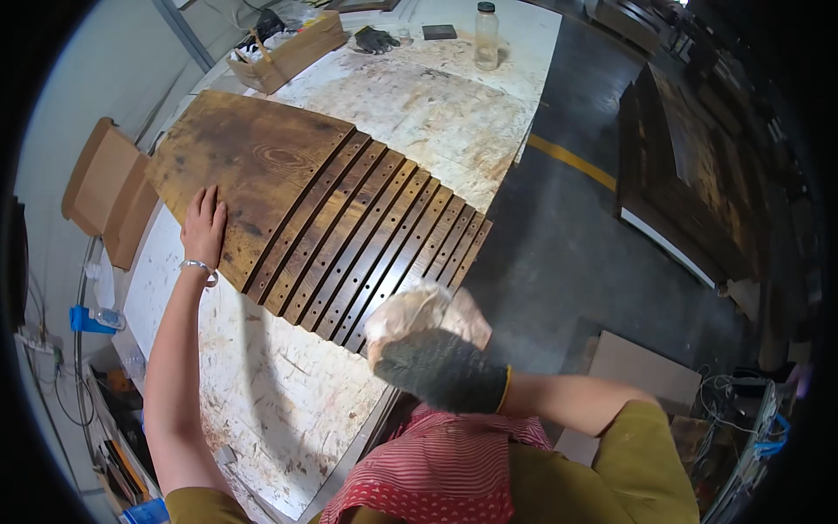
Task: The person wipes the surfaces and edges of several wooden planks with a cloth, stacks them together, and removes debris from the workbench.
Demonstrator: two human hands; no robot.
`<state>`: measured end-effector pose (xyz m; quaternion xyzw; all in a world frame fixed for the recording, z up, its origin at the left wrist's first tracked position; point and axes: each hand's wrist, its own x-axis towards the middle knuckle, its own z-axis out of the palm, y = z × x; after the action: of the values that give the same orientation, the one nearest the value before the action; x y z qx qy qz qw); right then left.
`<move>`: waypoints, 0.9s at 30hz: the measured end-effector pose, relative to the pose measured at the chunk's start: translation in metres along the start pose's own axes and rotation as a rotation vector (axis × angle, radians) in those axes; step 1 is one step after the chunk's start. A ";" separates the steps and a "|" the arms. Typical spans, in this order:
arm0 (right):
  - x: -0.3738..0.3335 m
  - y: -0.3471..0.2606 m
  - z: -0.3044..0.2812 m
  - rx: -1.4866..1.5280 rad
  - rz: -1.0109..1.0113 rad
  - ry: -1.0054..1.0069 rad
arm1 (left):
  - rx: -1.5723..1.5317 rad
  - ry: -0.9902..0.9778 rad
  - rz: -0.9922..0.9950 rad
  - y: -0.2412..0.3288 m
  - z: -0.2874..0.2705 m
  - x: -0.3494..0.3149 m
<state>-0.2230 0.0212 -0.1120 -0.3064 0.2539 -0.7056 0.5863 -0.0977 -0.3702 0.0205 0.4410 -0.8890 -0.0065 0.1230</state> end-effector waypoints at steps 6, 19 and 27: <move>0.006 -0.084 -0.108 -1.207 -0.085 -0.124 | 0.009 0.004 0.032 0.002 0.004 0.006; 0.001 -0.096 -0.073 -1.687 -0.281 -0.130 | 0.003 0.043 0.069 -0.017 0.014 0.007; 0.009 -0.120 -0.095 -0.770 0.001 0.136 | 0.016 0.036 0.077 -0.020 0.015 0.009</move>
<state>-0.3743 0.0346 -0.0897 -0.4563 0.5386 -0.5771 0.4107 -0.0904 -0.3910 0.0056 0.4076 -0.9029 0.0131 0.1359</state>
